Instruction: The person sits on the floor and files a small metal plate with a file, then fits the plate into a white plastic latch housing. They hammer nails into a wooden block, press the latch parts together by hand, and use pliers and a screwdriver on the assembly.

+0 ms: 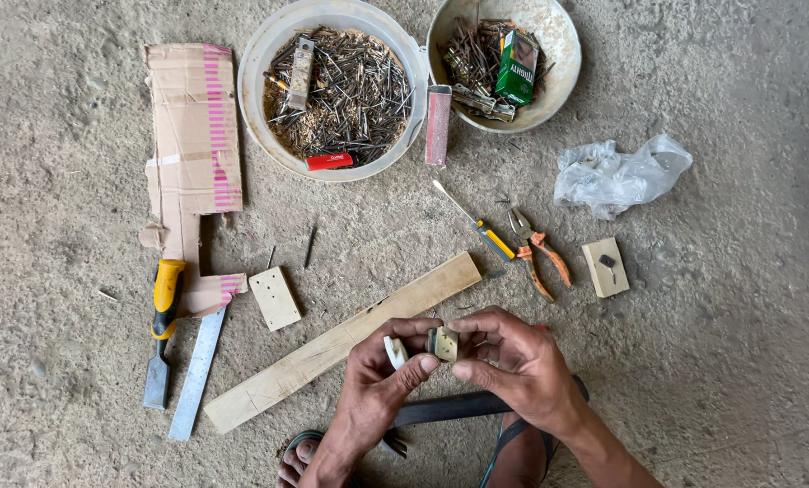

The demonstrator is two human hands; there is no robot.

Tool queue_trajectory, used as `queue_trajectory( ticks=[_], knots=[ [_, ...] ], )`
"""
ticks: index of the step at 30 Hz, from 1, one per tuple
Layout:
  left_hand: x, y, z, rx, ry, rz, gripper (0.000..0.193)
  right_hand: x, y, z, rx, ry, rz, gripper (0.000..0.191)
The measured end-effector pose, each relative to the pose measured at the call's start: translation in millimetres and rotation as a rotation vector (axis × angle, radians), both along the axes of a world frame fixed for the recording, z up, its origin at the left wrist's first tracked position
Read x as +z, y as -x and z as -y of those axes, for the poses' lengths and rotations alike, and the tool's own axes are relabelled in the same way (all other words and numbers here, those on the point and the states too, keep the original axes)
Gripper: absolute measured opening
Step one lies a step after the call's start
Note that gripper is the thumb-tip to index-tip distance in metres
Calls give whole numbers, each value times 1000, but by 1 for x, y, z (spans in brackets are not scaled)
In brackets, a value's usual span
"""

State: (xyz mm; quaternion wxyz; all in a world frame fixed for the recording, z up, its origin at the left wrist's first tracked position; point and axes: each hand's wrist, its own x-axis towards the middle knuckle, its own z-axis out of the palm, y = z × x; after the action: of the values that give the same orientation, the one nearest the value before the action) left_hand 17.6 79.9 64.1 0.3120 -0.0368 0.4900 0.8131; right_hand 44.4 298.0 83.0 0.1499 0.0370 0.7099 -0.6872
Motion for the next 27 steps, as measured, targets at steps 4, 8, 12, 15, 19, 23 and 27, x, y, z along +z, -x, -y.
queue_trajectory(
  ticks=[4, 8, 12, 15, 19, 23, 27],
  knots=[
    [-3, -2, 1, 5, -2, 40, 40, 9, 1, 5, 7, -59, -69, 42],
    [-2, -2, 2, 12, 20, 58, 41, 10, 1, 8, -16, 34, -10, 40],
    [1, -1, 2, -4, -10, 51, 39, 10, 1, 8, -9, 35, -30, 39],
    [4, -2, 2, -6, -34, 21, 38, 10, -2, 8, -11, 116, -36, 40],
    [6, -5, 4, -22, 10, -25, 38, 4, -4, 5, -41, 179, -8, 40],
    [8, -8, 5, -24, 65, -89, 39, -8, -5, 1, -101, 177, 97, 28],
    [13, -7, 5, -65, 230, -327, 37, -17, -9, 0, -140, 403, 318, 20]
  ],
)
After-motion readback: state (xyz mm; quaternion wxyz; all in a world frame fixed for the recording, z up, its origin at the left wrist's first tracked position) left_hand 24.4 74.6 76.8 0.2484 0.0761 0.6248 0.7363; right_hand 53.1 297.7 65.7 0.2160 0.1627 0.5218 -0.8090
